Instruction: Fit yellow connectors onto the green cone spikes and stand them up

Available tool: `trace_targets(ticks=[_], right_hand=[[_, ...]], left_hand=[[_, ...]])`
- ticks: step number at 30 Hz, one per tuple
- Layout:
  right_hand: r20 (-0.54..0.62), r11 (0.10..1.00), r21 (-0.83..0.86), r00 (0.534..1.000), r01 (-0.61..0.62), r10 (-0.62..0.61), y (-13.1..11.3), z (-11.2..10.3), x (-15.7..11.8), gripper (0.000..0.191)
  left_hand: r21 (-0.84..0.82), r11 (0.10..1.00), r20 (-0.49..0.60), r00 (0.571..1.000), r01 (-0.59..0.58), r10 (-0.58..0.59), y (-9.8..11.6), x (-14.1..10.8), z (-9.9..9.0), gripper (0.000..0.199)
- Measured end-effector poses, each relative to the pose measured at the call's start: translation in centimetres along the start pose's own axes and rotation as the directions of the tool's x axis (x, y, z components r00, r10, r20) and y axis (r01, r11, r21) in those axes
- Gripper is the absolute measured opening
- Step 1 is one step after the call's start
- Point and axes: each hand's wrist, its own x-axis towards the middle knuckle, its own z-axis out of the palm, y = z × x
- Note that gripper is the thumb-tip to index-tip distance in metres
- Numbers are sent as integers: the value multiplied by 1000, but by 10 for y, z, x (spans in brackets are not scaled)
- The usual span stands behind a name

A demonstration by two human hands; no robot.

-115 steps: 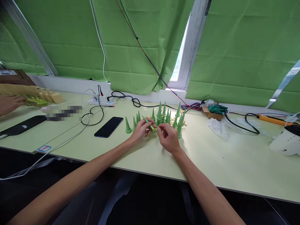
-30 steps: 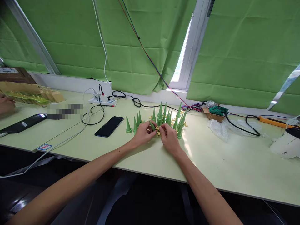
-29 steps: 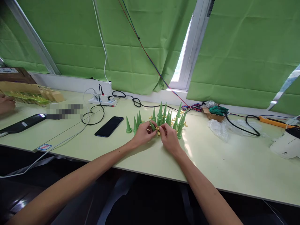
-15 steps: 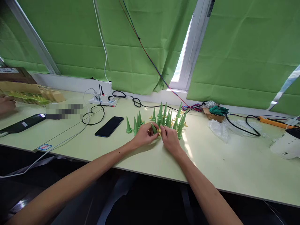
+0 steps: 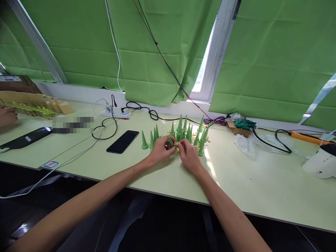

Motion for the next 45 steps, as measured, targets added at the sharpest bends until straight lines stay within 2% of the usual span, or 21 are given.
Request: trace_targets(ticks=[5, 12, 18, 22, 29, 37, 45], right_hand=[[6, 997, -53, 999, 47, -47, 1, 0, 0, 25], [-4, 989, -137, 998, 59, -60, 3, 1, 1, 38], [-19, 992, -120, 998, 50, -52, 3, 1, 2, 45], [-28, 994, -102, 999, 32, -35, 2, 2, 2, 43], [9, 1000, -9, 1000, 0, 0, 1, 1, 0, 20], [16, 998, -45, 999, 41, -40, 1, 0, 0, 24], [3, 992, -120, 999, 50, -50, 6, 1, 1, 38]], left_hand=[[19, 1000, 27, 999, -18, 17, 0, -1, 0, 11], [-12, 998, 54, 997, -62, 62, -1, -2, 1, 9], [-25, 996, 64, 995, -80, 81, 0, -3, 0, 7], [-4, 998, 42, 997, -61, 61, 1, -2, 0, 8], [26, 999, 6, 1000, -22, 21, 2, -1, 0, 8], [47, 999, 48, 999, -23, 20, 3, -2, -1, 6], [32, 999, 77, 996, -38, 35, 2, -2, -1, 6]])
